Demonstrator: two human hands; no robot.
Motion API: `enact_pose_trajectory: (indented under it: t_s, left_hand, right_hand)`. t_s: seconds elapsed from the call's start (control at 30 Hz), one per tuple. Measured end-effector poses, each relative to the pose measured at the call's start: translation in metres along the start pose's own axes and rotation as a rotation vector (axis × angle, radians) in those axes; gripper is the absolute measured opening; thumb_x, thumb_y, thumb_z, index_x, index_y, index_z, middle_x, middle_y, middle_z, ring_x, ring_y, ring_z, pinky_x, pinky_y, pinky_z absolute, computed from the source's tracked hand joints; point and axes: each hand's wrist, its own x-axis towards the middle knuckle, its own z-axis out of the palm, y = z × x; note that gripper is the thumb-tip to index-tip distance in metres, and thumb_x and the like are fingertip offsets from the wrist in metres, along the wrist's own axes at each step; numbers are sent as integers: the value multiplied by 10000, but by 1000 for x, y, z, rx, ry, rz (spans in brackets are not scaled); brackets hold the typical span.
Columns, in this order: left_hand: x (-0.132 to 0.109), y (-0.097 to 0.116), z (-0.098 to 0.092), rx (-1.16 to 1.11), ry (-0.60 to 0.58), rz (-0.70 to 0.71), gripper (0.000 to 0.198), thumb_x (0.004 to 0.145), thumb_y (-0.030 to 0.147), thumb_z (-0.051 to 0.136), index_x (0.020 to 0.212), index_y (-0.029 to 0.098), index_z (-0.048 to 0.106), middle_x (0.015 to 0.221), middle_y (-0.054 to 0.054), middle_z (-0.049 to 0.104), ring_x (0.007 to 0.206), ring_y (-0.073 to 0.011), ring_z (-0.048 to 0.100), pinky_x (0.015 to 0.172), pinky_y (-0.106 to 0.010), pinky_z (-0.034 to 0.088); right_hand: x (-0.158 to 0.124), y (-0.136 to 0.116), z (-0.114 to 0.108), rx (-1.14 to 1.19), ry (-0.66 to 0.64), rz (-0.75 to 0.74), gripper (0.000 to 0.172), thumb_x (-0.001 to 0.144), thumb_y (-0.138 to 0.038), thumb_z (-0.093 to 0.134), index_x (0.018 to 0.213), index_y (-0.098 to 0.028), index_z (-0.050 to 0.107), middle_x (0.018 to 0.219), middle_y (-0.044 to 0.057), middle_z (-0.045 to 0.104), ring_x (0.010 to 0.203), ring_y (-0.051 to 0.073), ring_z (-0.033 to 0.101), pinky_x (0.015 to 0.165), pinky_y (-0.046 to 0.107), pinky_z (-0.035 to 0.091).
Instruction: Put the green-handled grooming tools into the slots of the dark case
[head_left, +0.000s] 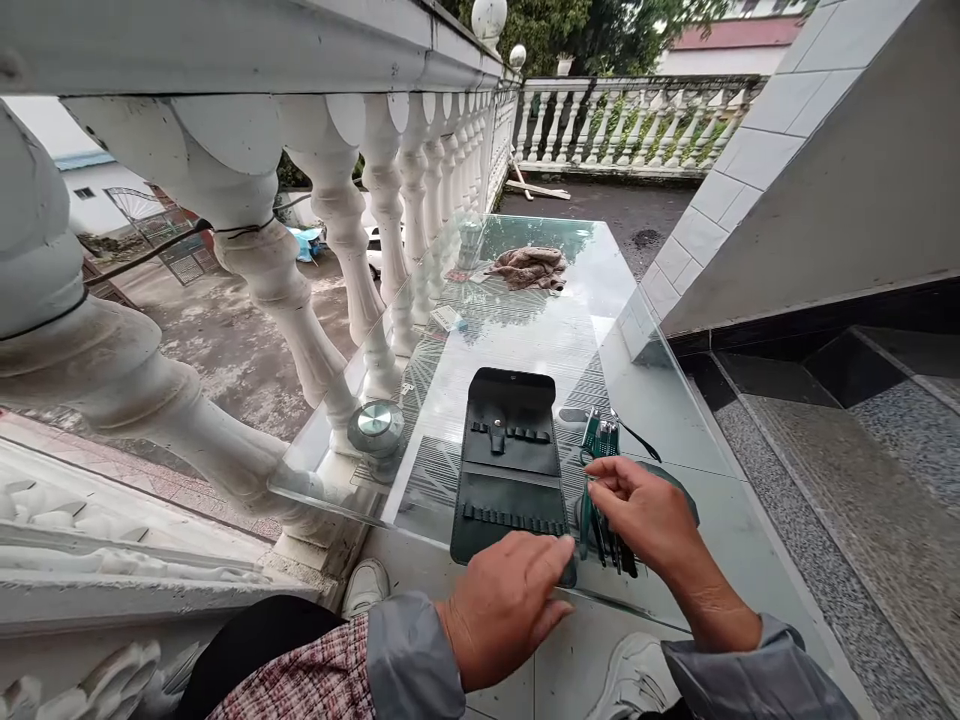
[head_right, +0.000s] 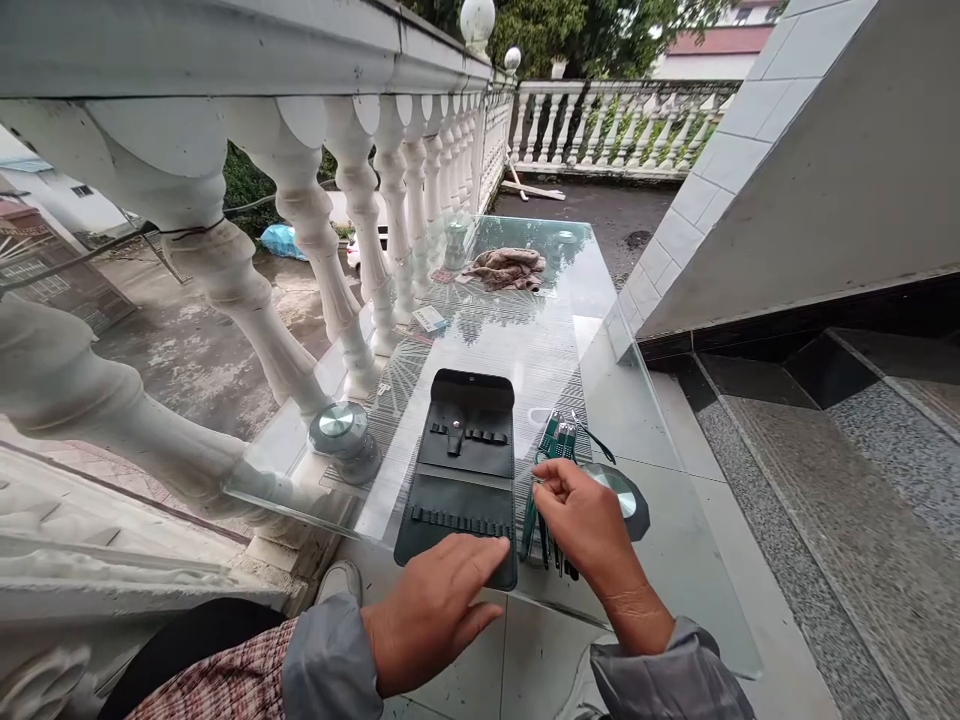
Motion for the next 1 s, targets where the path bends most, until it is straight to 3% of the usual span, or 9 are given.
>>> enact_pose_trajectory:
  t_s: [0.1, 0.2, 0.4, 0.5, 0.63, 0.77, 0.83, 0.93, 1.0]
  left_hand:
    - [6, 3, -5, -300, 48, -278, 649, 806, 305, 636, 1354, 175, 312, 1114, -78, 593, 954, -194, 575, 823, -325, 520]
    - [14, 2, -5, -571, 113, -490, 558, 790, 196, 610, 1302, 225, 389, 967, -19, 615, 774, -134, 589, 708, -252, 523]
    - [22, -4, 1, -1001, 180, -687, 343, 769, 81, 472, 1101, 165, 496, 696, 41, 540, 578, -78, 523, 511, -155, 452]
    - [20, -4, 0, -1051, 197, -698, 266, 768, 93, 473, 1025, 153, 513, 714, 29, 534, 601, -78, 519, 513, -154, 444]
    - [16, -3, -3, -1117, 219, -644, 212, 782, 122, 472, 984, 146, 533, 735, 16, 531, 613, -79, 512, 523, -162, 436]
    - [12, -3, -5, -1258, 219, -666, 171, 797, 162, 490, 962, 127, 519, 728, 10, 534, 572, -65, 497, 489, -150, 413]
    - [9, -3, -5, -1261, 208, -677, 176, 808, 164, 485, 978, 127, 506, 722, 10, 537, 558, -64, 499, 476, -147, 413]
    - [3, -2, -4, -1008, 208, -641, 190, 850, 162, 450, 1029, 137, 506, 756, -11, 578, 618, -95, 551, 515, -177, 469]
    - [-2, -2, -3, -643, 193, -486, 195, 876, 164, 446, 1052, 145, 526, 871, -45, 622, 774, -135, 593, 674, -241, 523]
  right_hand:
    - [-8, -16, 9, 131, 33, -51, 243, 712, -347, 512, 881, -192, 594, 654, 1, 615, 591, 142, 565, 574, 258, 431]
    - [-15, -31, 19, 197, 48, -110, 228, 733, -348, 521, 887, -194, 588, 648, -3, 591, 577, 134, 548, 581, 261, 441]
    - [-18, -40, 25, 350, -38, -98, 229, 747, -375, 541, 880, -194, 581, 654, -3, 557, 523, 116, 502, 500, 248, 437]
    - [-15, -40, 22, 487, -162, -51, 293, 755, -416, 544, 937, -188, 573, 669, -12, 555, 480, 101, 491, 463, 245, 430]
    - [-13, -43, 17, 580, -304, -59, 328, 766, -439, 560, 970, -184, 594, 753, 12, 598, 516, 98, 526, 529, 260, 463]
    - [-14, -44, 15, 639, -369, -90, 324, 780, -430, 563, 1003, -201, 615, 849, 31, 625, 573, 100, 556, 591, 270, 483]
    - [-14, -43, 15, 623, -382, -89, 295, 754, -415, 600, 949, -197, 633, 762, 12, 619, 538, 98, 543, 564, 265, 474]
    - [-9, -38, 16, 609, -321, -41, 260, 707, -403, 658, 845, -183, 638, 580, -24, 553, 474, 97, 501, 500, 255, 444]
    - [-3, -35, 15, 712, -167, 0, 271, 692, -406, 676, 842, -185, 632, 597, -23, 548, 478, 92, 490, 482, 246, 432]
